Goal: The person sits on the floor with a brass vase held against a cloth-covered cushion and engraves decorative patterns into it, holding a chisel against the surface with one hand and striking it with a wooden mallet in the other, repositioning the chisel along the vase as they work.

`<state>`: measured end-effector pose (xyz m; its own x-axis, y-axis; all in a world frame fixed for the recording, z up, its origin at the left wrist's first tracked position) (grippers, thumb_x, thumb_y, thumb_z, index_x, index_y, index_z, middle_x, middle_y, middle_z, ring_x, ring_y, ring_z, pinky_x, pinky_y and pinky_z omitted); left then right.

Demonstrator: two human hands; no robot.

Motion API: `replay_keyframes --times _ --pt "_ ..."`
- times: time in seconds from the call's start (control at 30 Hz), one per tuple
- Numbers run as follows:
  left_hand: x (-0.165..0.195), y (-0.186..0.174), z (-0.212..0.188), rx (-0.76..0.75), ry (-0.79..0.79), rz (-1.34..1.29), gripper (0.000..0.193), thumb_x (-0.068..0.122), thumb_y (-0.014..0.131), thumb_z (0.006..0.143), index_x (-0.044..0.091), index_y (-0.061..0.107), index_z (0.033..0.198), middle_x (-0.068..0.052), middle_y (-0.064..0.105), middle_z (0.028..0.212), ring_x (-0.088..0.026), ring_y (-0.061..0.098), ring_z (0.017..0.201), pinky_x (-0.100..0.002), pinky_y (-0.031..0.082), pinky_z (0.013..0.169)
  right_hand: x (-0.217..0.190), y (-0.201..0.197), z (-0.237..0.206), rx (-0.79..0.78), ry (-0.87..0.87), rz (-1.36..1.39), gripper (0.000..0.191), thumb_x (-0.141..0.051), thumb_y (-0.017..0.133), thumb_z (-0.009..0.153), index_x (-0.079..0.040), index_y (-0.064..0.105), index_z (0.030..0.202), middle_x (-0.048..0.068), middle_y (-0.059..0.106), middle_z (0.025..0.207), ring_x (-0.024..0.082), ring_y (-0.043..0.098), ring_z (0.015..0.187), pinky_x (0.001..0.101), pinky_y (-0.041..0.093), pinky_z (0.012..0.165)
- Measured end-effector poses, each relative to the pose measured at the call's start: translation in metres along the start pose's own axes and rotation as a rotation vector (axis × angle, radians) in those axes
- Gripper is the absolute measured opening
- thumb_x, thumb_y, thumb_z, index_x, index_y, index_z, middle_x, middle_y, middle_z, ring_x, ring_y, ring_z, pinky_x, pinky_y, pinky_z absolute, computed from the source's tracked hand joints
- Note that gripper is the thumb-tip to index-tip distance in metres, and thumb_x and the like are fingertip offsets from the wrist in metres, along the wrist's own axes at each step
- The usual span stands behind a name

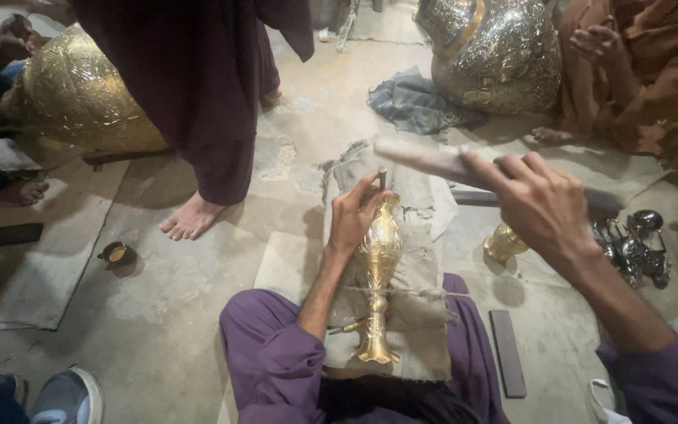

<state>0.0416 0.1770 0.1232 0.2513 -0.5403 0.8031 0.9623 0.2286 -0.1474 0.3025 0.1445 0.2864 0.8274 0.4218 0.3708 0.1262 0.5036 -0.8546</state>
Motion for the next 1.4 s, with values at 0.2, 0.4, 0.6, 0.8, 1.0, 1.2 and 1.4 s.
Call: replay_keyframes --times 0.2,0.4,0.6,0.8,1.0,1.2,1.4 --pt "-0.004 -0.002 0.001 -0.016 0.059 0.021 0.042 0.02 0.076 0.097 0.015 0.063 0.136 -0.011 0.079 0.102 -0.019 0.08 0.092 -0.034 0.065 0.074 -0.005 -0.008 -0.004 -0.015 -0.054 -0.114 0.07 -0.013 0.061 0.094 -0.041 0.044 0.156 0.003 0.072 0.101 0.02 0.069 0.082 0.0359 0.061 0.062" --pt "-0.012 0.006 0.002 -0.034 0.067 0.074 0.043 0.016 0.075 0.095 0.019 0.062 0.136 -0.01 0.079 0.108 -0.021 0.079 0.09 -0.033 0.066 0.073 -0.001 -0.013 0.001 0.052 -0.001 0.076 0.068 -0.01 0.059 0.097 -0.033 0.044 0.16 0.003 0.071 0.103 0.019 0.068 0.082 0.0353 0.06 0.066" --pt "-0.007 0.001 -0.003 -0.023 0.097 0.06 0.045 0.014 0.074 0.096 0.019 0.06 0.138 -0.01 0.079 0.107 -0.02 0.079 0.094 -0.033 0.066 0.075 -0.005 -0.011 0.0 0.019 -0.106 -0.099 0.064 -0.012 0.059 0.099 -0.04 0.046 0.155 0.001 0.073 0.103 0.018 0.069 0.083 0.0341 0.061 0.065" --pt "0.0 0.002 0.002 -0.008 0.017 0.022 0.042 0.02 0.075 0.095 0.017 0.064 0.136 -0.012 0.08 0.103 -0.019 0.08 0.091 -0.034 0.066 0.074 -0.006 -0.011 0.008 -0.008 -0.032 0.037 0.066 -0.014 0.059 0.097 -0.037 0.043 0.157 0.006 0.072 0.103 0.022 0.07 0.086 0.0378 0.062 0.068" --pt "0.0 0.002 -0.001 0.005 -0.015 0.07 0.045 0.024 0.077 0.093 0.016 0.064 0.135 -0.012 0.08 0.101 -0.02 0.079 0.09 -0.034 0.064 0.072 -0.005 -0.009 0.005 -0.006 0.035 0.217 0.084 -0.008 0.062 0.087 -0.034 0.036 0.162 0.008 0.07 0.108 0.025 0.069 0.085 0.0397 0.062 0.068" --pt "-0.008 0.005 -0.003 0.02 0.034 0.072 0.046 0.025 0.078 0.093 0.016 0.064 0.136 -0.013 0.079 0.099 -0.021 0.079 0.089 -0.035 0.064 0.073 -0.005 -0.005 0.002 -0.008 0.038 0.189 0.067 -0.011 0.06 0.096 -0.035 0.043 0.157 0.006 0.071 0.107 0.023 0.07 0.084 0.0387 0.061 0.062" --pt "-0.018 0.007 -0.002 -0.037 0.011 0.039 0.044 0.023 0.074 0.097 0.018 0.062 0.139 -0.012 0.079 0.107 -0.021 0.079 0.094 -0.033 0.066 0.077 -0.006 -0.01 -0.002 -0.042 -0.019 -0.085 0.067 -0.012 0.059 0.096 -0.038 0.047 0.155 0.003 0.072 0.1 0.02 0.07 0.082 0.037 0.062 0.063"
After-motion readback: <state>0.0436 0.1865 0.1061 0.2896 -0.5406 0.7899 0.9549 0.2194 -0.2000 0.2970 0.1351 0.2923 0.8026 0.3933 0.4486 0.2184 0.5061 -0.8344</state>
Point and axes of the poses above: each hand's wrist, its own z-axis towards the middle knuckle, its own y-axis out of the palm, x = y × z, the point moved 2 cm from there along z, towards the middle knuckle
